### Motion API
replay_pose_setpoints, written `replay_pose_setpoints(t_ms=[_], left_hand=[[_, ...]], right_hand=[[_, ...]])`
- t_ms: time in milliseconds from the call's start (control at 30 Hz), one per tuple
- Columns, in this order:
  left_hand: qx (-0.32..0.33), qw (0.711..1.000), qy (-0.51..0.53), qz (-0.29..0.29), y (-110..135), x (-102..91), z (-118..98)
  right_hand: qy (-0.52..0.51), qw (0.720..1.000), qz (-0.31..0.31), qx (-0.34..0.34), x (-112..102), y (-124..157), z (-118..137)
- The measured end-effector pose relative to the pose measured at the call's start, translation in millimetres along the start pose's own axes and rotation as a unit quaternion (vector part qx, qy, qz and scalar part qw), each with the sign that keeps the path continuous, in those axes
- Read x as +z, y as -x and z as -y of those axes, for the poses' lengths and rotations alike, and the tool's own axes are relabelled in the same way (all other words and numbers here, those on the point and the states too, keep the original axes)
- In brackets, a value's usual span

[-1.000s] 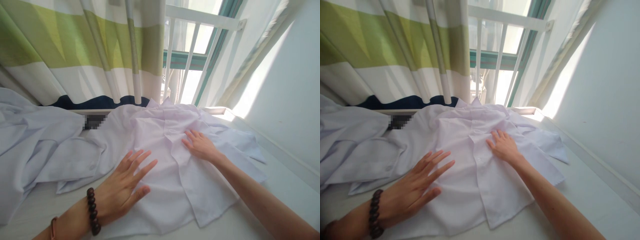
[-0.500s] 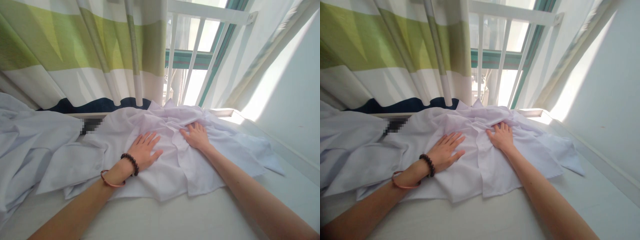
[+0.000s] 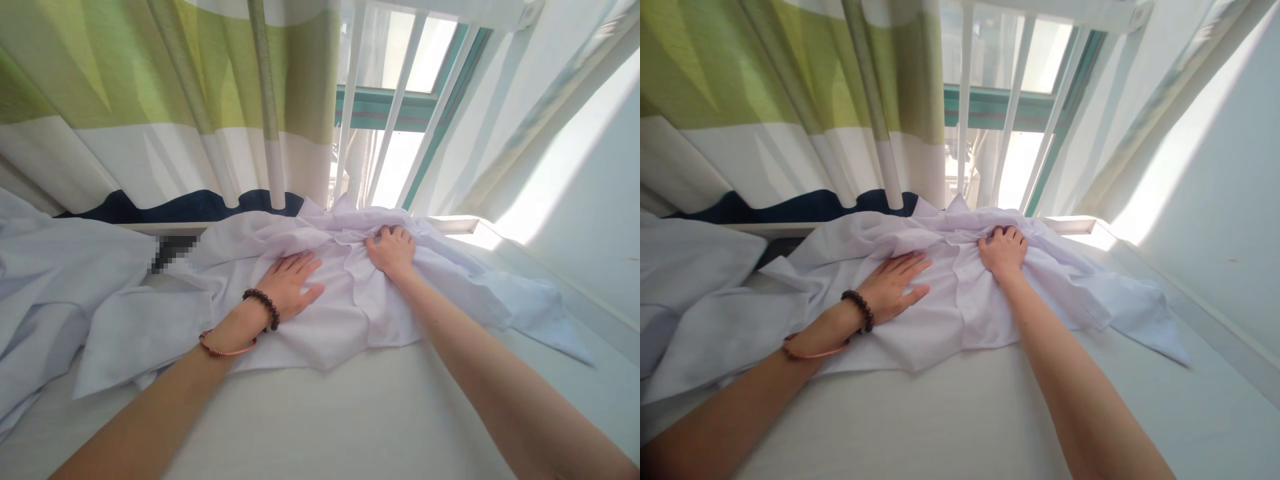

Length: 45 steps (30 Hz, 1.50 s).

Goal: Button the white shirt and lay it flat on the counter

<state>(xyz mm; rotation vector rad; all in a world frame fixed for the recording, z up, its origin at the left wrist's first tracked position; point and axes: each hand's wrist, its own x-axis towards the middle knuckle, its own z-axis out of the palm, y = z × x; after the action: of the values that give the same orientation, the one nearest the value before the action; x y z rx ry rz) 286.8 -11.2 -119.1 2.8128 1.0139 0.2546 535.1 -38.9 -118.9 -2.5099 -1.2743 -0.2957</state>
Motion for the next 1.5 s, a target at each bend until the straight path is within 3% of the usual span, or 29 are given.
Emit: replay_pose_setpoints(t_ms=[100, 200, 333, 400, 467, 567, 633, 767, 900, 1000, 1233, 1300, 1500], left_hand=[[0.064, 0.996, 0.027, -0.054, 10.0, -7.2, -2.4], [0.168, 0.979, 0.074, -0.093, 39.4, -21.0, -10.3], [0.283, 0.946, 0.155, -0.023, 90.8, -33.9, -23.8], [0.288, 0.947, 0.143, -0.005, 108.8, -33.1, -27.8], [0.278, 0.954, 0.113, -0.018, 118.2, -29.0, -27.9], [0.246, 0.964, 0.061, -0.079, 122.2, -22.6, -20.4], [0.215, 0.969, 0.03, -0.12, 124.9, -20.6, -12.1], [0.141, 0.98, 0.001, -0.142, 136.8, -22.4, 5.8], [0.078, 0.988, 0.014, -0.132, 146.5, -27.4, 18.0], [0.072, 0.986, 0.046, -0.14, 147.9, -30.6, 21.0], [-0.001, 0.981, 0.109, -0.16, 148.9, -37.8, 17.3], [0.001, 0.982, 0.12, -0.149, 152.0, -38.6, 17.8], [0.111, 0.986, 0.1, -0.068, 160.8, -41.3, 19.3]], right_hand=[[-0.005, 1.0, -0.001, -0.01, -0.1, 1.6, -1.4], [-0.021, 0.999, 0.014, -0.047, -5.1, 8.7, -8.7], [-0.058, 0.987, 0.044, -0.143, -29.6, 39.0, -26.1], [-0.077, 0.977, 0.027, -0.197, -49.9, 66.3, -37.8], [-0.133, 0.942, 0.016, -0.308, -71.5, 98.1, -51.8], [-0.147, 0.881, 0.093, -0.439, -94.5, 141.5, -74.2], [-0.153, 0.857, 0.135, -0.473, -98.4, 160.4, -85.3], [-0.163, 0.855, 0.155, -0.467, -83.0, 169.0, -88.2], [-0.181, 0.885, 0.105, -0.416, -62.0, 156.1, -77.9], [-0.196, 0.899, 0.065, -0.387, -56.6, 151.5, -73.0], [-0.193, 0.87, -0.008, -0.454, -68.4, 178.8, -51.0], [-0.211, 0.86, -0.005, -0.464, -68.0, 184.6, -41.9], [-0.23, 0.847, 0.025, -0.479, -66.9, 180.5, -36.7]])
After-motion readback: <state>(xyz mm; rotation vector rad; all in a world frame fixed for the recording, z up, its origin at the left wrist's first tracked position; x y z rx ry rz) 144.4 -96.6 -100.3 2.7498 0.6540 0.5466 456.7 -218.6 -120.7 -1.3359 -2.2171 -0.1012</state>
